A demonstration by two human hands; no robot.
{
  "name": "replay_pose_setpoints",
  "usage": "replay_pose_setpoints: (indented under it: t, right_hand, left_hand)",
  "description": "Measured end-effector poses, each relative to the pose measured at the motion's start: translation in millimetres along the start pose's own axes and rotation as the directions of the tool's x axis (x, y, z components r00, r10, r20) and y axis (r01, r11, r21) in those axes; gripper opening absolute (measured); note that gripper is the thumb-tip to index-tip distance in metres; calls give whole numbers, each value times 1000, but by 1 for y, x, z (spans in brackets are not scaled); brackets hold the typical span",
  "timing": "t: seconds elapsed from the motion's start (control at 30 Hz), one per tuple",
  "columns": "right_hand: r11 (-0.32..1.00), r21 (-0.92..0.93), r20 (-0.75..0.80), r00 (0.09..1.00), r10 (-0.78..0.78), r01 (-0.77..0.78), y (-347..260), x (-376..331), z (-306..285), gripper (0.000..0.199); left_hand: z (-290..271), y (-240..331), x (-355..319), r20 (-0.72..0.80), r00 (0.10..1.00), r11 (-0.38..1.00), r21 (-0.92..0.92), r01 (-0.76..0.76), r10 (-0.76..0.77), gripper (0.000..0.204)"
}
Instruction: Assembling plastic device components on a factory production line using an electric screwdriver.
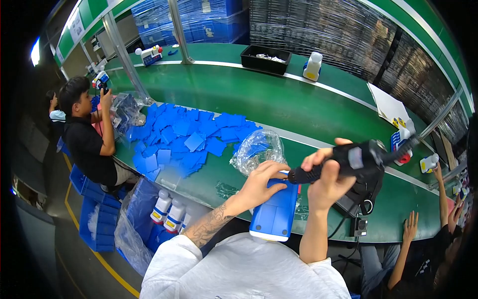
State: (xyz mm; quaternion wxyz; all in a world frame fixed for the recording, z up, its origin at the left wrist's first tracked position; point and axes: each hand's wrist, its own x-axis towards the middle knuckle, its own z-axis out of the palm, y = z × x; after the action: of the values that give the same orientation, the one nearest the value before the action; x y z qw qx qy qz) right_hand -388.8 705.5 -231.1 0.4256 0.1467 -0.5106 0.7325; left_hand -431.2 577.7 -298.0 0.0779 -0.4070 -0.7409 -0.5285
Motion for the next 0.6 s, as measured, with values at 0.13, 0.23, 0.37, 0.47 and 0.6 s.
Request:
replay_pose_setpoints:
  t: [0.13, 0.23, 0.37, 0.47, 0.6]
  right_hand:
    - [996, -16, 18, 996, 86, -86, 12, -1, 1, 45]
    - [1000, 5, 6, 1000, 27, -27, 5, 2, 6, 48]
    - [1000, -16, 21, 1000, 18, -17, 2, 4, 5, 49]
    - [999, 2, 23, 999, 46, -46, 5, 2, 4, 48]
    - [1000, -6, -3, 1000, 16, -16, 2, 1, 2, 48]
  left_hand:
    - [3, -13, -9, -17, 997, 996, 49, 77, -76, 32]
    - [1, -11, -7, -17, 992, 992, -7, 127, -127, 29]
    - [1, -8, -3, -42, 979, 973, -129, 192, -198, 27]
    - [2, -9, -3, -23, 984, 974, -150, 169, -174, 27]
    - [0, -7, -1, -16, 987, 982, -105, 157, -160, 26]
